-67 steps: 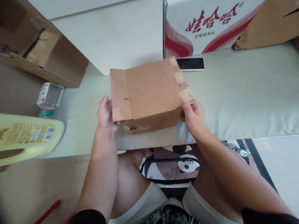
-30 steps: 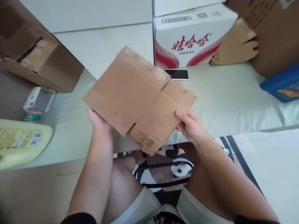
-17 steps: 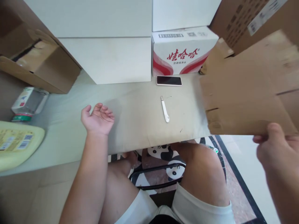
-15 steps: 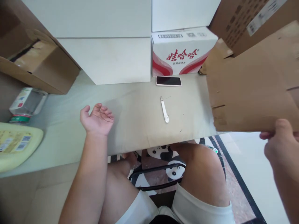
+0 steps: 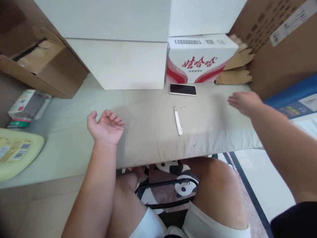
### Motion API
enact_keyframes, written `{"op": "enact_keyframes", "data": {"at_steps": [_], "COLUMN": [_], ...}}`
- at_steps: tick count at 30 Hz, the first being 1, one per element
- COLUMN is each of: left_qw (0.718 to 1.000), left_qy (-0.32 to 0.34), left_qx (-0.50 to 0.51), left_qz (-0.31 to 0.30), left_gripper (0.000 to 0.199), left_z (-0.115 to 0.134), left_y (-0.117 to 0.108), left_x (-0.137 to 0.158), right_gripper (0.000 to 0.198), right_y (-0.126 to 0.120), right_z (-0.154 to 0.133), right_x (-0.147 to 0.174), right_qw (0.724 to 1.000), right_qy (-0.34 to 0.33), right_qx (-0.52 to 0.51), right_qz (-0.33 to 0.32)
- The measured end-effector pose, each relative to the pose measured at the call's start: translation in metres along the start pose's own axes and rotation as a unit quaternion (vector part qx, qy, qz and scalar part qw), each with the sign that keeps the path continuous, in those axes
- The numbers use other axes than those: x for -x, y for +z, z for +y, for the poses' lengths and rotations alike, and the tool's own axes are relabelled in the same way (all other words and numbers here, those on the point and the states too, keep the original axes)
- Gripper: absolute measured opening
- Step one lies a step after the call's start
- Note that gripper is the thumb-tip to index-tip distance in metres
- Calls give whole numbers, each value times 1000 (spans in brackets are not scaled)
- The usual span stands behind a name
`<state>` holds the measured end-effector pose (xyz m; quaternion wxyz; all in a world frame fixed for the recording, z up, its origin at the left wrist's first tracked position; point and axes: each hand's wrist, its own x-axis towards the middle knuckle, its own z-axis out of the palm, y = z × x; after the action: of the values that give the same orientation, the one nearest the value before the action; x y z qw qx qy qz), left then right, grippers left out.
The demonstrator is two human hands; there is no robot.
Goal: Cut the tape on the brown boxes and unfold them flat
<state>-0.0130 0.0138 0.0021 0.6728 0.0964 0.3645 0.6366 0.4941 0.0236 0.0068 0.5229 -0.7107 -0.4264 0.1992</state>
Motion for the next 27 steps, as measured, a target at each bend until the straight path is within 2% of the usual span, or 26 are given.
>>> {"op": "enact_keyframes", "data": {"at_steps": [3,5,7,10,14,16,19,21,23,25,27], "left_qw": [1000,999,999,996,987,982,977,975,971,966,963], "left_qy": [7,9,5,-1,4,9,10,9,7,6,4], "left_qx": [16,34,53,91,160,185,204,215,230,247,259], "left_qz": [-5,-7,-11,-19,-26,-40,-53,-60,-67,-70,-69], "left_gripper": [47,47,47,47,51,51,53,52,53,53,54], "left_z": [6,10,14,21,36,43,52,59,66,73,80], "left_y": [-3,-4,-5,-5,-12,-20,-34,-41,-46,-49,-52], "left_x": [1,4,9,19,29,30,31,33,34,33,31], "right_gripper": [21,14,19,28,31,28,17,15,20,25,26], "right_y": [26,38,48,67,118,157,231,287,344,401,454], "right_z": [9,6,-3,-30,-75,-100,-140,-168,-196,-223,-249], "right_x": [21,36,49,62,75,86,113,135,157,176,192], "right_qw": [992,986,982,975,957,946,923,895,855,816,789], "right_qy": [115,140,137,96,32,2,-63,-124,-204,-302,-370], "right_qx": [0,-3,-8,-8,18,44,123,174,214,247,261], "right_qz": [-59,-91,-131,-200,-288,-321,-360,-391,-426,-426,-415]}}
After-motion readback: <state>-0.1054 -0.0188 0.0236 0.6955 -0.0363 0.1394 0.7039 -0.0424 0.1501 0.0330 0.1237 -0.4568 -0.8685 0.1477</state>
